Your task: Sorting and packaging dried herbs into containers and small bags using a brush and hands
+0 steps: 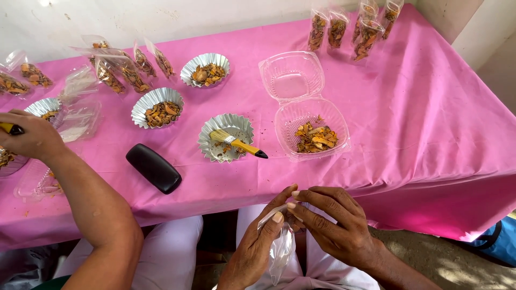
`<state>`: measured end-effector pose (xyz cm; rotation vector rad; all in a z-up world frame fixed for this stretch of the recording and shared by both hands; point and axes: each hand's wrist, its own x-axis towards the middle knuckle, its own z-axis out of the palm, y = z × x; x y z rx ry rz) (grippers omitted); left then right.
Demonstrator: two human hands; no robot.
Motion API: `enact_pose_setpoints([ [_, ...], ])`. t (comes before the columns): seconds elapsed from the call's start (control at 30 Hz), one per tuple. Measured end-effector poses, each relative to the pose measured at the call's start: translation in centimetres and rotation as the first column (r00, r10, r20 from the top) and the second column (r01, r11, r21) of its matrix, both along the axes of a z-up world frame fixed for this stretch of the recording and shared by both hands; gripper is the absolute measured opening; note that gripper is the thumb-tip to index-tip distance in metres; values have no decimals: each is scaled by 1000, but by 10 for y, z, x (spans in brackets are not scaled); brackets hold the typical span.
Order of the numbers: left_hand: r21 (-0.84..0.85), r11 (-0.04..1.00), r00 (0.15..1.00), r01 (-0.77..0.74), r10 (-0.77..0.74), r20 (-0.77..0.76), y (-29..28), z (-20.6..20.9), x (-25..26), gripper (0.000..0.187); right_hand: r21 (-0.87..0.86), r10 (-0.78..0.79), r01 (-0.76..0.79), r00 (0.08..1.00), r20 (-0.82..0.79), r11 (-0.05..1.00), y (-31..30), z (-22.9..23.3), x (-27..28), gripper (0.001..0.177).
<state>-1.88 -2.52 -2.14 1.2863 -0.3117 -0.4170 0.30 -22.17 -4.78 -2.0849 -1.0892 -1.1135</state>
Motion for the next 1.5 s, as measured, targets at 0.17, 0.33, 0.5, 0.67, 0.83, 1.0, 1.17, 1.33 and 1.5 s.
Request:
enact_pose_setpoints([
  [0.17,-8,1000,999,-14,14,40,-2,-5,-1,60,-8,-9,9,1000,20,1000,2,2,1,25],
  [0.33,134,990,978,-33,4,210,2,-11,1,58,66,48,-43,995,-82,997,4,5,3,18],
  [0.5,329,944,940,-36,-79,332,-3,8,-1,56,186,203,-137,895,-397,973,-3,20,9,16],
  [0.67,428,904,966,14,-123,229,-3,8,-2,60,181,341,-289,798,-497,940,-7,27,15,13],
  [0.83,310,947,946,81,-171,275,5,2,-1,73,190,296,-235,854,-428,953,-11,21,12,13],
  [1.0,-77,964,927,254,-220,305,5,2,4,106,304,380,-258,800,-464,917,-12,26,11,10],
  [1.17,-281,932,967,228,-184,173,16,-44,13,84,393,480,-307,729,-489,867,-14,20,14,10],
  [1.33,-172,982,902,-73,139,409,-4,-19,7,27,418,481,-283,713,-510,863,-9,19,13,9],
  [1.5,-284,925,853,-252,351,385,-20,-24,11,11,465,454,-206,723,-521,861,-3,13,13,8],
])
